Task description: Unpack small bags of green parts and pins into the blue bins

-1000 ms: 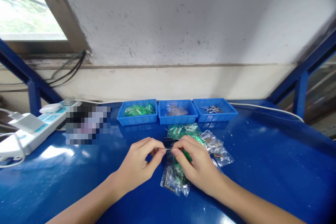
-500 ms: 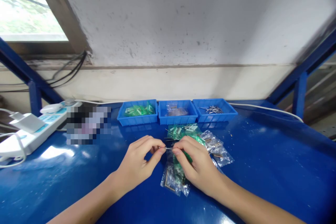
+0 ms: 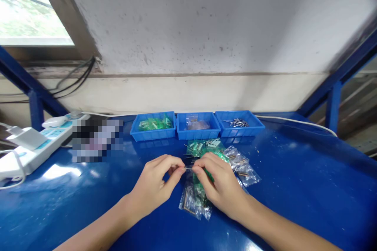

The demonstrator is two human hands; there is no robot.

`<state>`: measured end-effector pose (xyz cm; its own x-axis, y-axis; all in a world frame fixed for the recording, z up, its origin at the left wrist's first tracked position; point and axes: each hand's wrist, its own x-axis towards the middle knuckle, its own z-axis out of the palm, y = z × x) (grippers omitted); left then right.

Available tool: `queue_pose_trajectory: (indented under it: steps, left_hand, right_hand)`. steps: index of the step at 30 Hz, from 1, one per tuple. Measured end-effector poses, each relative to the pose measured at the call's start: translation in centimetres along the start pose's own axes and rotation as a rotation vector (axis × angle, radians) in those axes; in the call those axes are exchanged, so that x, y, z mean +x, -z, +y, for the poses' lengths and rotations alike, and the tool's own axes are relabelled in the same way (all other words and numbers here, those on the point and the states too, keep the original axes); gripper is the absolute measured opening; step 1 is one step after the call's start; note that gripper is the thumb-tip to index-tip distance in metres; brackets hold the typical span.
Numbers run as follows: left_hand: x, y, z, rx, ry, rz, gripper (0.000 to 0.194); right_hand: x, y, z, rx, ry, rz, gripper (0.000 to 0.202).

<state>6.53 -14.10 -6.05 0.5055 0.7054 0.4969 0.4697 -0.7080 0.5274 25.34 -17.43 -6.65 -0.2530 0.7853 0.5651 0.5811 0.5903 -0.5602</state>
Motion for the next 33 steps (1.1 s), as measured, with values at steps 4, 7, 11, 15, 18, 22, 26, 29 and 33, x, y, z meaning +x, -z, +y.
queue_pose_trajectory:
  steps: [4, 7, 11, 15, 18, 22, 26, 29, 33]
  left_hand:
    - [0.2, 0.2, -0.2, 0.019, 0.030, -0.004, 0.020]
    - [0.0, 0.1, -0.4, -0.007, 0.020, -0.045, 0.025]
    - [-0.1, 0.2, -0.1, -0.021, -0.010, -0.056, 0.012]
    - [0.1, 0.4, 0.1, 0.066, -0.085, -0.026, 0.015]
    - [0.2, 0.5, 0.1, 0.092, -0.048, -0.022, 0.023]
    - [0.2, 0.4, 0.3, 0.039, 0.042, -0.188, 0.021]
    - [0.1, 0.3, 0.9, 0.098, 0.061, -0.402, 0.021]
    - [-0.1, 0.1, 1.1, 0.030, 0.084, -0.477, 0.011]
    - [-0.1, -0.1, 0.7, -0.128, 0.209, -0.409, 0.014]
  right_hand:
    - [-0.2, 0.1, -0.3, 0.000, 0.015, -0.011, 0.020]
    - [-0.2, 0.1, -0.3, -0.018, 0.062, -0.016, 0.012]
    - [0.0, 0.2, 0.0, -0.015, 0.076, -0.002, 0.011]
    - [0.0, 0.4, -0.1, -0.023, 0.066, -0.014, 0.012]
    - [0.0, 0.5, -0.6, -0.033, 0.078, -0.063, 0.012]
    - [0.8, 2.1, 0.0, -0.094, 0.170, -0.002, 0.012]
    - [2.5, 6.3, 4.5, -0.360, 0.120, 0.386, 0.008]
    - [3.4, 8.9, 8.5, -0.653, -0.127, 0.559, 0.019]
    - [3.2, 8.1, 7.9, -0.548, -0.221, 0.503, 0.027]
